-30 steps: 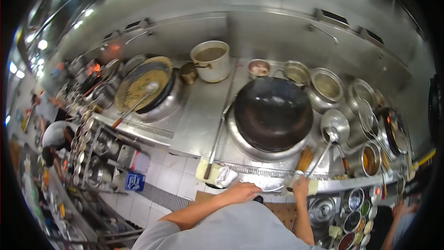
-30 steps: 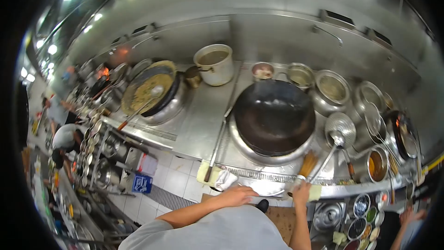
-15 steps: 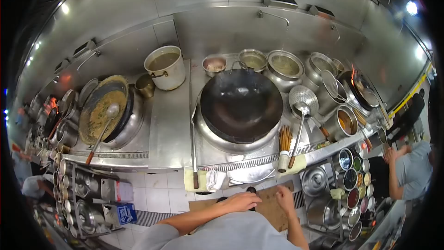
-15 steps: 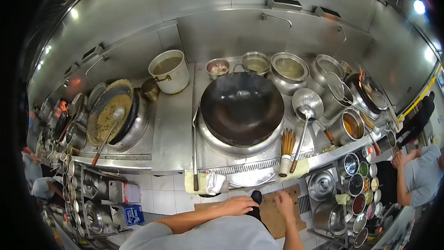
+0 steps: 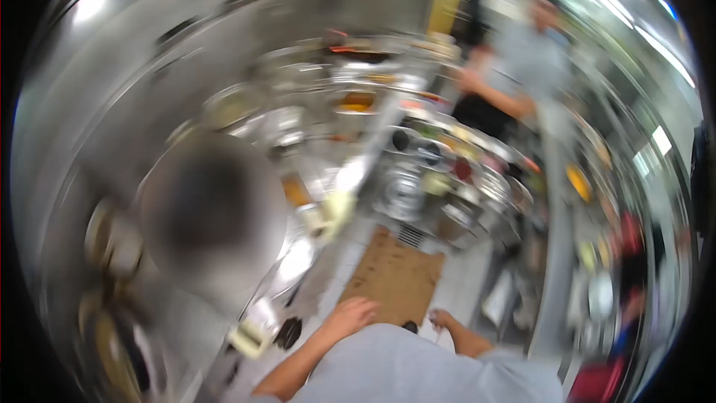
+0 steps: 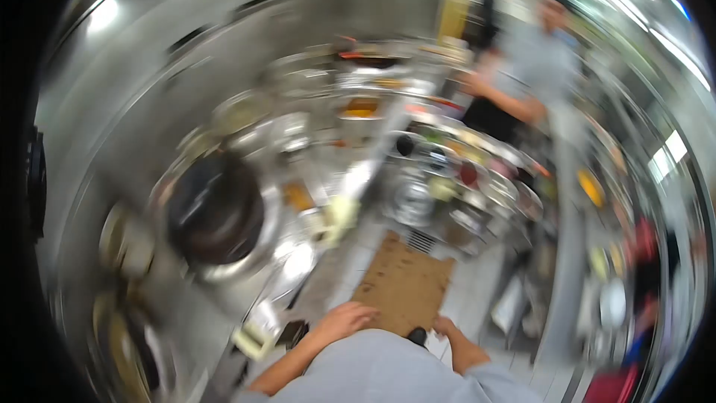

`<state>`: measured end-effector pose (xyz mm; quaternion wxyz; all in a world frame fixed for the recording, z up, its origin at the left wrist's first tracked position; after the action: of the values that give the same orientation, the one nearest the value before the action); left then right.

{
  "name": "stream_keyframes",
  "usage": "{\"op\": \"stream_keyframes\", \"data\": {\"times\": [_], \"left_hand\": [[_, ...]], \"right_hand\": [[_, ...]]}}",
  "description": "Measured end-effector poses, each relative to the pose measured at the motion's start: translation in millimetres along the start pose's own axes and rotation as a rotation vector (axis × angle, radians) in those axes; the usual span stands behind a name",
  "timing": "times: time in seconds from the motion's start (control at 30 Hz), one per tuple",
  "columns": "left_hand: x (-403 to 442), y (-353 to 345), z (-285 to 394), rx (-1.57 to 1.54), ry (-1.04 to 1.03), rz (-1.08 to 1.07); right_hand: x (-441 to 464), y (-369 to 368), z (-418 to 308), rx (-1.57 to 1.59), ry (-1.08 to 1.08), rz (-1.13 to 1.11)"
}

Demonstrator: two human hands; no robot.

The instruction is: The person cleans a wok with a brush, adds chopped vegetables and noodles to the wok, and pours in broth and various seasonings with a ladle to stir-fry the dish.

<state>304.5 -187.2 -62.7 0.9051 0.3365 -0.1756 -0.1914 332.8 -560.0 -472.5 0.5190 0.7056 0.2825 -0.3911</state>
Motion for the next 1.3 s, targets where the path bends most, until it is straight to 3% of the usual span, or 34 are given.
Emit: {"op": "stream_keyframes", "data": {"times": [0.1, 0.13, 0.2, 0.3, 0.6, 0.73, 0.87, 1.07, 1.13, 1.2, 1.27, 1.3], "left_hand": [[41.9, -27.9, 46.7, -0.032, -0.008, -0.059], [55.3, -50.2, 59.9, -0.044, -0.093, -0.157], [75.8, -73.4, 78.1, -0.013, -0.145, -0.143], [107.2, -113.6, 106.8, 0.027, -0.196, -0.284], [177.2, -182.2, 171.1, 0.151, -0.311, -0.419], [184.4, -191.5, 174.6, 0.19, -0.295, -0.452], [174.4, -179.4, 155.0, 0.198, -0.266, -0.394], [149.4, -130.9, 115.7, 0.192, -0.191, -0.274], [131.5, -101.3, 98.6, 0.181, -0.131, -0.207], [111.6, -73.8, 74.0, 0.155, -0.057, -0.174], [88.2, -45.6, 46.8, 0.158, 0.012, -0.15], [78.4, -31.7, 36.5, 0.158, 0.035, -0.14]], "right_hand": [[-23.4, 18.6, 35.5, 0.182, 0.128, 0.184], [-38.7, 19.1, 49.2, 0.287, -0.05, 0.052], [-67.3, 20.7, 77.0, 0.632, -0.105, 0.064], [-93.7, 21.2, 114.2, 0.77, -0.146, 0.109], [-79.7, -96.6, 284.7, 0.954, -0.451, -0.096], [-83.0, -102.1, 296.9, 0.961, -0.459, -0.143], [-71.5, -67.1, 268.5, 0.898, -0.464, -0.161], [-31.4, 24.4, 168.3, 0.693, -0.238, 0.017], [-6.8, 53.3, 112.4, 0.569, 0.004, 0.033], [6.9, 78.9, 60.8, 0.553, 0.104, 0.135], [-6.7, 116.7, -10.9, 0.29, 0.261, 0.313], [-10.4, 123.5, -53.7, 0.229, 0.322, 0.289]]}}
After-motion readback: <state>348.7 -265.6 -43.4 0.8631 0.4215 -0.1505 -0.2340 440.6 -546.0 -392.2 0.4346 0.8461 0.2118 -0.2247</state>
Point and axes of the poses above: each hand's wrist, its own x-axis towards the middle knuckle, its own y-axis out of the back of the hand, z = x × y, the point moved 9 cm from there along x, towards the middle knuckle, and after that the axes turned 10 degrees about -y, right-handed, at the moved point
